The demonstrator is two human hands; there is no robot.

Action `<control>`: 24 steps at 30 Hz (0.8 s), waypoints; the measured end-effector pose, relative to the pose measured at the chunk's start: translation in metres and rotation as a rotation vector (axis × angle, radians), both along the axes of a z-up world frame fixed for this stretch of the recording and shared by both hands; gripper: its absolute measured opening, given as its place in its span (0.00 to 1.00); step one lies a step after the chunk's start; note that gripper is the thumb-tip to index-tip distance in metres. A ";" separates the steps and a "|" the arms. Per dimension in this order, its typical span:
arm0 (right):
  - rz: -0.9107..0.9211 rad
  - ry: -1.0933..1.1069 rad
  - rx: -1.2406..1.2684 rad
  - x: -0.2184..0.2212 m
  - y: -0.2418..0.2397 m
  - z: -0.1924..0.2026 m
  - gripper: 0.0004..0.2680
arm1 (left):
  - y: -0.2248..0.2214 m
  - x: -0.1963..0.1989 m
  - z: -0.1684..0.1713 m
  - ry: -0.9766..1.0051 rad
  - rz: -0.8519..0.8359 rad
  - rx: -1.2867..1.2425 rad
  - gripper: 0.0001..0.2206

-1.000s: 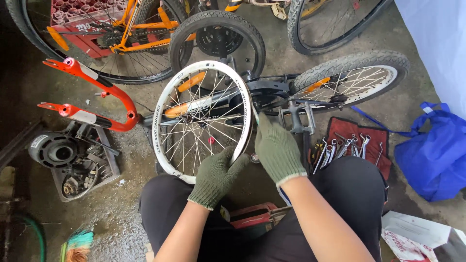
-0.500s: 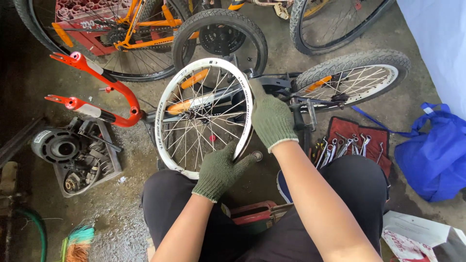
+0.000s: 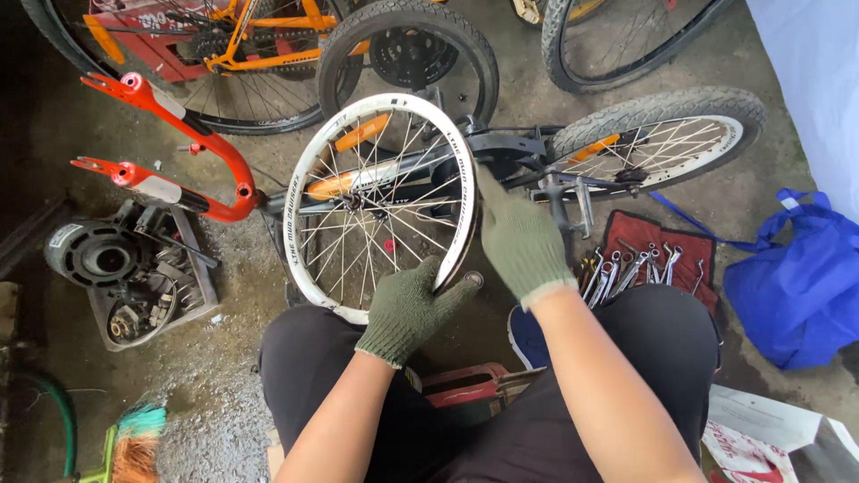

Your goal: Cleaning a bicycle wheel rim with a brush and applying lubricant from a spray can

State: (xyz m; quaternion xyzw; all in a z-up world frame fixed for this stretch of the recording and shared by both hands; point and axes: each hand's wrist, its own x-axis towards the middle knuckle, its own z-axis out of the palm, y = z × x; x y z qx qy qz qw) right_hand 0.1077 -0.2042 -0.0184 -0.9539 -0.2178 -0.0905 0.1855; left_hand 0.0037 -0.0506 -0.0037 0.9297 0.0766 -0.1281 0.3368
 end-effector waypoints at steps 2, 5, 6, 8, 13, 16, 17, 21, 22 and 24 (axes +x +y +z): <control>0.009 0.029 0.052 0.021 0.001 -0.008 0.20 | -0.001 -0.001 -0.002 0.006 0.016 -0.018 0.26; 0.013 0.082 0.130 0.031 0.005 -0.003 0.19 | 0.001 -0.003 0.003 0.015 0.031 -0.047 0.26; 0.004 0.109 0.154 0.030 0.006 0.002 0.20 | 0.001 -0.003 0.005 0.023 0.026 -0.060 0.26; 0.024 0.092 0.130 0.014 0.000 0.003 0.21 | 0.008 -0.001 -0.016 0.014 0.008 -0.031 0.25; -0.005 0.248 0.243 -0.052 -0.011 0.030 0.21 | 0.010 0.000 -0.014 -0.008 -0.059 0.014 0.22; -0.102 0.296 0.285 -0.075 -0.019 0.025 0.19 | 0.008 0.001 -0.014 0.023 -0.014 -0.036 0.22; -0.105 0.331 0.308 -0.075 -0.017 0.027 0.18 | 0.007 0.000 -0.014 0.027 -0.015 -0.018 0.23; -0.074 0.338 0.439 -0.044 -0.011 0.014 0.19 | 0.005 0.000 -0.014 0.000 0.016 -0.021 0.24; -0.072 0.335 0.442 -0.032 -0.009 0.004 0.19 | 0.004 0.000 -0.007 -0.003 0.016 -0.018 0.24; -0.036 0.347 0.503 -0.006 -0.005 -0.015 0.20 | 0.000 -0.001 0.008 -0.034 0.024 -0.070 0.22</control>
